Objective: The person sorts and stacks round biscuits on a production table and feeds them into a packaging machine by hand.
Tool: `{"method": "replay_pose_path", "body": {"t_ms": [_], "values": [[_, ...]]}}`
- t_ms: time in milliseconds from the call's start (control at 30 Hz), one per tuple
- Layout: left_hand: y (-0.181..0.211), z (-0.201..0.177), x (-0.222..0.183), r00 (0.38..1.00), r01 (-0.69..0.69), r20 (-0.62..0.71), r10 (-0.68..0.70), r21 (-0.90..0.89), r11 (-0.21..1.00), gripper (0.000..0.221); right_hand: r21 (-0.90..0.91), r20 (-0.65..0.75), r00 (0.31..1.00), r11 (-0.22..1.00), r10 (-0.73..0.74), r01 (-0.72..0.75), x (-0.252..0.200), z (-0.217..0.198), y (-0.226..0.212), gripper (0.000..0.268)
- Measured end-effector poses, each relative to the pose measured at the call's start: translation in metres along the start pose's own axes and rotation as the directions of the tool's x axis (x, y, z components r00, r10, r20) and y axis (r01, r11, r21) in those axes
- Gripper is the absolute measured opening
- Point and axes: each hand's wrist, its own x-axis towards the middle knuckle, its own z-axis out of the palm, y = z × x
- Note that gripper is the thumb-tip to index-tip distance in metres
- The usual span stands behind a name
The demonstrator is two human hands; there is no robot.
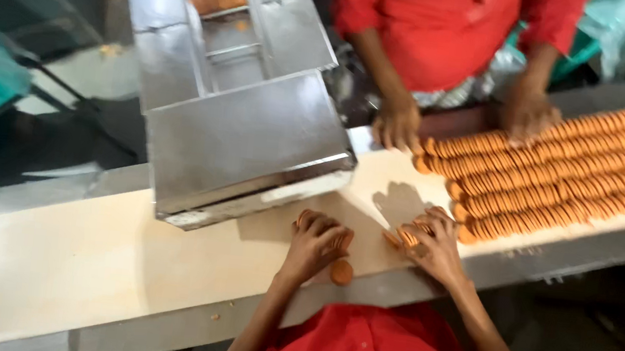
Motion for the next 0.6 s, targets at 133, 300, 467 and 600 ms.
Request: {"method": "replay_pose_path", "body": {"t_ms": [133,300,467,600], "values": [[0.011,-0.087,0.025,0.950,-0.161,-0.236,0.204,0.188,0.969,0.058,-0.102,-0.233,0.918,0.947,-0.320,0.304,0.099,-0.008,-0.053,0.054],[-0.026,-0.194,0.087,0.939,0.288,-0.305,-0.160,0.440,0.851,0.053,0.064,-0.217,0.905,0.920,-0.365,0.386,0.306,0.021,-0.106,0.056],[-0.054,-0.239,0.107,0.855,0.477,-0.416,-0.311,0.393,0.786,0.054,0.049,0.354,0.934,0.996,0.048,-0.070,0.451,0.089,-0.168,0.051],[-0.059,-0.238,0.111,0.847,0.489,-0.440,-0.299,0.421,0.764,0.056,-0.068,0.516,0.856,0.998,0.026,0.011,0.467,0.126,-0.180,0.050]]}}
